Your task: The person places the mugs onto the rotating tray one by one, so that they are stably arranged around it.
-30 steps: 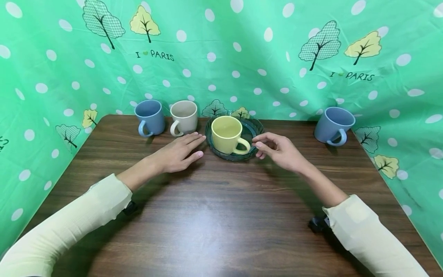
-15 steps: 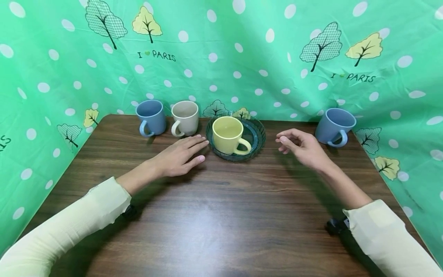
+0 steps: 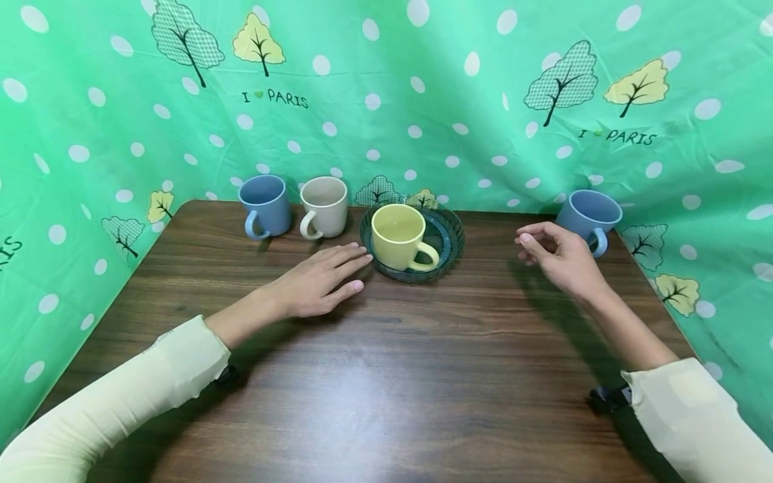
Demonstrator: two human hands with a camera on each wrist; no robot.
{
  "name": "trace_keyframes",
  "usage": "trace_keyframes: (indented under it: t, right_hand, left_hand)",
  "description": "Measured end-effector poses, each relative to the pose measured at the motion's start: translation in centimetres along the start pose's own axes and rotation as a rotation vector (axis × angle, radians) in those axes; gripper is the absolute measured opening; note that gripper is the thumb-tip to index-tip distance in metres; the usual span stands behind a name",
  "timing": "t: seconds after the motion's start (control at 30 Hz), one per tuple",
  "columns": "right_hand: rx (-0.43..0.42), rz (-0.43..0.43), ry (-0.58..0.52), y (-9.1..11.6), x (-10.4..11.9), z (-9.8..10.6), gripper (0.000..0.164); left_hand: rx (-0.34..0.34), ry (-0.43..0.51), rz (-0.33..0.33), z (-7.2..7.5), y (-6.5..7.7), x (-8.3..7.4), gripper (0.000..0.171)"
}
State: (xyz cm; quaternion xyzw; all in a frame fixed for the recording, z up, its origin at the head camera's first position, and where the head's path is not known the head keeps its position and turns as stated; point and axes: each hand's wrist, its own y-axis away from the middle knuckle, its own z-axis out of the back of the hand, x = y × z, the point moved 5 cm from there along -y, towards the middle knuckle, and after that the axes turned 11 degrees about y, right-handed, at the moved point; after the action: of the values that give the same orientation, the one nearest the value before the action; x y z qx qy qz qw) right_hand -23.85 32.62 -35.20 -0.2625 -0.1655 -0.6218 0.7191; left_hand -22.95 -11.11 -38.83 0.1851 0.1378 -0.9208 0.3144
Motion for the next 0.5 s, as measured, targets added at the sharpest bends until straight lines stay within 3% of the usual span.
trace_keyframes:
  t: [0.5]
  right_hand:
    - [-0.097,-0.073,-0.006,0.6,-2.9,2.3,0.04]
  left_hand:
    - [0.053,0.018,-0.013,-0.6,0.0,-1.1,0.061]
